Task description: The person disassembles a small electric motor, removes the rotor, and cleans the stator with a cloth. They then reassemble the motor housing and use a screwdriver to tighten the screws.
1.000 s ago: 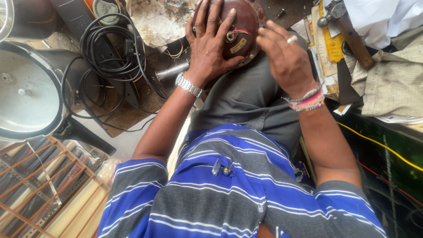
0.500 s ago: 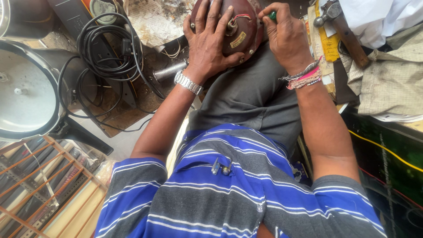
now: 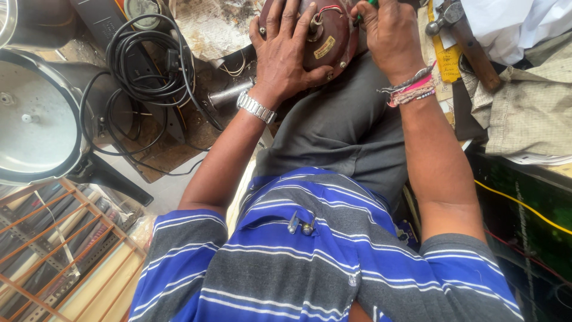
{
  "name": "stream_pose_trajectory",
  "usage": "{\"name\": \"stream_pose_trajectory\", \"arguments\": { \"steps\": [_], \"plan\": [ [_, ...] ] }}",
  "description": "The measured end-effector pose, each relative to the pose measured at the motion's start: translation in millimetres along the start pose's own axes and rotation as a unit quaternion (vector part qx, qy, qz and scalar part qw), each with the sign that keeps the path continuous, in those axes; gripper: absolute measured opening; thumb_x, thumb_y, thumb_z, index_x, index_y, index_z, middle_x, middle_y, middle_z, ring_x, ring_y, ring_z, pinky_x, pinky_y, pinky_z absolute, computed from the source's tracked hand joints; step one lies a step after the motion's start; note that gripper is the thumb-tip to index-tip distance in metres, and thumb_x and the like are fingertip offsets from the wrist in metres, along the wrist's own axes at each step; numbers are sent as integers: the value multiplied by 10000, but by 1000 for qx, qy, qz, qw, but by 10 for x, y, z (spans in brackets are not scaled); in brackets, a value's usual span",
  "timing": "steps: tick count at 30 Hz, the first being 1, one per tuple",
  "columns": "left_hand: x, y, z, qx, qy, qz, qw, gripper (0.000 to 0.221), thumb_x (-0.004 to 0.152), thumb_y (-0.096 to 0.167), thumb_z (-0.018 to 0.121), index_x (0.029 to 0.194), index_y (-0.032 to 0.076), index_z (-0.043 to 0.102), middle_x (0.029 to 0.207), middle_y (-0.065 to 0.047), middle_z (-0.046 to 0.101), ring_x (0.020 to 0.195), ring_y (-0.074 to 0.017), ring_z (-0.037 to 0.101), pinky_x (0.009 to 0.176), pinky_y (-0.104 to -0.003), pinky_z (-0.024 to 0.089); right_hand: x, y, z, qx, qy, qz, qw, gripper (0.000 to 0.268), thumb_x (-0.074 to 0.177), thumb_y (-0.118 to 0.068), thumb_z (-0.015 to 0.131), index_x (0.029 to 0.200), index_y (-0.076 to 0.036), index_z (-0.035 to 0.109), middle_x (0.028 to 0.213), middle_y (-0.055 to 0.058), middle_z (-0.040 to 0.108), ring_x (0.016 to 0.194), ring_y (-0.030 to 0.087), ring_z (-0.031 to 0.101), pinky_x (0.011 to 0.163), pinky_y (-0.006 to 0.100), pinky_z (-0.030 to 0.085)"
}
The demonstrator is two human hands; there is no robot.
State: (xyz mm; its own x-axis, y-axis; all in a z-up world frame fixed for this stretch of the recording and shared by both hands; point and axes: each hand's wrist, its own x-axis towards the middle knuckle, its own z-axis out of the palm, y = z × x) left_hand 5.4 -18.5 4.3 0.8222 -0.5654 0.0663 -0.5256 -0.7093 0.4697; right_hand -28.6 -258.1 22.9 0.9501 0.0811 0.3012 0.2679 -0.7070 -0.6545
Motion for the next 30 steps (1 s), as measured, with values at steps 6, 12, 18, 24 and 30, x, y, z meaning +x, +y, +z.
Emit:
{"name": "stream_pose_trajectory", "arguments": {
  "steps": [6, 12, 18, 24, 30],
  "plan": [
    [13, 11, 18, -2, 6, 0, 1000, 1167, 693, 693, 893, 1594, 180, 358, 1661, -145, 265, 1535, -338, 192, 1183, -663, 111, 47, 53, 21, 25, -2, 33, 999, 123, 1173, -107, 604, 1158, 14, 617, 978, 125, 722, 853, 271, 743, 725, 353, 604],
    [-13, 21, -56, -16, -15, -6, 1000, 1144, 654, 642, 912, 1568, 190, 392, 1664, -129, 252, 1538, -343, 167, 1178, -651, 102, -3, -220, -162, 140, 17, -37, 989, 243, 1076, 100, 529, 1317, 67, 535, 1136, 140, 698, 1055, 259, 724, 894, 362, 614],
    [-168, -89, -16, -34, 9, 5, 999, 1121, 694, 626, 938, 1582, 197, 403, 1691, -108, 227, 1566, -334, 148, 1222, -612, 97, -297, -130, -557, 1, 135, 49, 990, 111, 1060, 61, 766, 1115, -8, 699, 1010, 104, 698, 894, 240, 719, 773, 376, 575],
    [-108, -73, 8, -35, 12, 21, 999, 1132, 679, 597, 947, 1581, 193, 395, 1692, -101, 218, 1569, -340, 134, 1221, -619, 87, -468, 386, -286, -294, 15, 49, 955, 210, 960, 37, 744, 1142, -63, 773, 1092, 149, 634, 977, 350, 615, 843, 467, 520],
    [-94, -80, 3, -38, -2, 15, 999, 1140, 653, 573, 957, 1573, 202, 396, 1689, -96, 214, 1563, -336, 129, 1213, -634, 81, -461, 661, 4, -282, 81, 14, 956, 367, 872, 84, 712, 1236, 42, 726, 1167, 185, 634, 1060, 366, 615, 911, 443, 525]
  ]
}}
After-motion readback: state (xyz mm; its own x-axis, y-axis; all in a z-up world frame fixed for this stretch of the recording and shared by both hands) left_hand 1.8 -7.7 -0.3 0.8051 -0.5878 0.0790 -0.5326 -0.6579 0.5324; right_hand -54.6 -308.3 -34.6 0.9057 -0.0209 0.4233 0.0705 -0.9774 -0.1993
